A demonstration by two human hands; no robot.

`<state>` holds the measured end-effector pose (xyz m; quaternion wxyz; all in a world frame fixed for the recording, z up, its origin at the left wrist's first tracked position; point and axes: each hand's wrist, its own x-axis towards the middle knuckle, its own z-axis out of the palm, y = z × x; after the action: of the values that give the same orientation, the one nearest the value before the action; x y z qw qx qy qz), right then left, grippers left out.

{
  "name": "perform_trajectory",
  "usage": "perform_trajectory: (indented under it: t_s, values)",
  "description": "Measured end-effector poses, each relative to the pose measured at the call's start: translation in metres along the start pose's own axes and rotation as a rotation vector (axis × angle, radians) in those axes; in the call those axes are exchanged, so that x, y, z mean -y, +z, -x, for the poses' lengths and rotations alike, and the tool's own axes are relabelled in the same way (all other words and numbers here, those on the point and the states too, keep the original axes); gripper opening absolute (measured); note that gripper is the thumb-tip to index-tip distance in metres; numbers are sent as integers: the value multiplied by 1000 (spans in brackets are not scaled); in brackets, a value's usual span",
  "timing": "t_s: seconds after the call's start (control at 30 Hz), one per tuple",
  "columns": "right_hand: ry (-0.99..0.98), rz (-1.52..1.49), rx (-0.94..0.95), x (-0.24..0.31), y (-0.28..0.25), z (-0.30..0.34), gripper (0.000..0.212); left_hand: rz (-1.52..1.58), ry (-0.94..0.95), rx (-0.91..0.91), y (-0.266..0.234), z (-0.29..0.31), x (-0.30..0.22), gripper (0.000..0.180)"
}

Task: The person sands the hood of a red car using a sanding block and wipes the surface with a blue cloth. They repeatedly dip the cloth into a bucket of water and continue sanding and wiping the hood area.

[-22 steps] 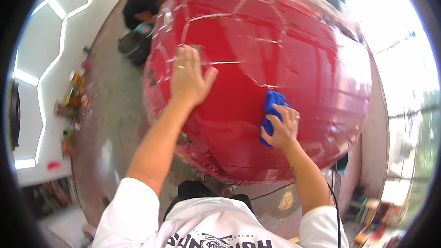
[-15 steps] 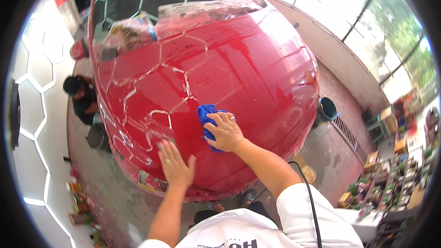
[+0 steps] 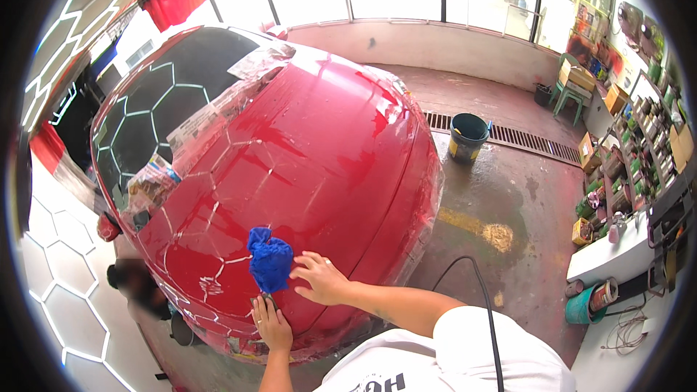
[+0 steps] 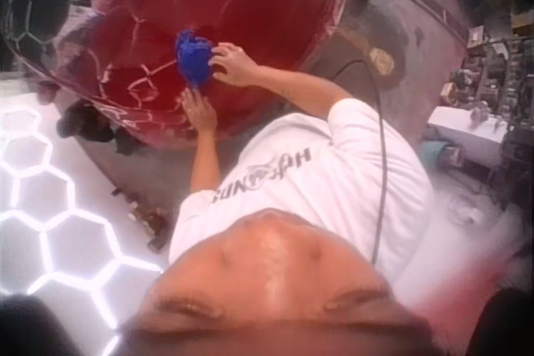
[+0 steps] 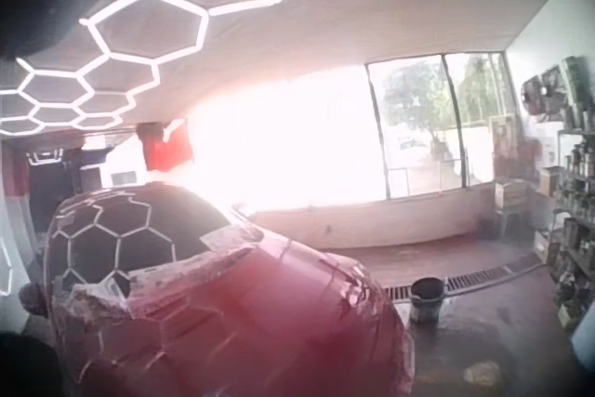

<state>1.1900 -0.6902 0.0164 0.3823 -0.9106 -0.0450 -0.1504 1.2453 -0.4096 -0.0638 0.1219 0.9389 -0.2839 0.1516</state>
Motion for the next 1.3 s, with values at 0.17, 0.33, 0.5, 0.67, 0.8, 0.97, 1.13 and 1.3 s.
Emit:
perform_trajectory:
  t_s: [0.17,0.33,0.5,0.67,0.8,0.97,1.13,1.3]
  values:
    - [227,-75,50,-69,-60,87,35,49,-31,-128,25,5,8,30]
    - [271,-245,52,-147,-132,122,35,86,-278,-278,22,-29,-39,21]
    - [260,-440,83,-196,-221,135,41,565,-372,-93,25,-83,-242,15]
    - [130,-449,161,-250,-287,141,31,734,-146,372,21,-121,-427,16]
    - [201,-533,273,-293,-317,153,24,651,-100,441,22,-146,-487,22]
    - [438,-578,121,-336,-326,174,25,503,-108,431,41,-169,-479,49]
    - [749,-339,58,-430,-301,219,33,1,-202,498,44,-143,-389,48]
    - [910,-335,-165,-476,-321,232,32,41,-593,511,28,-65,-335,27]
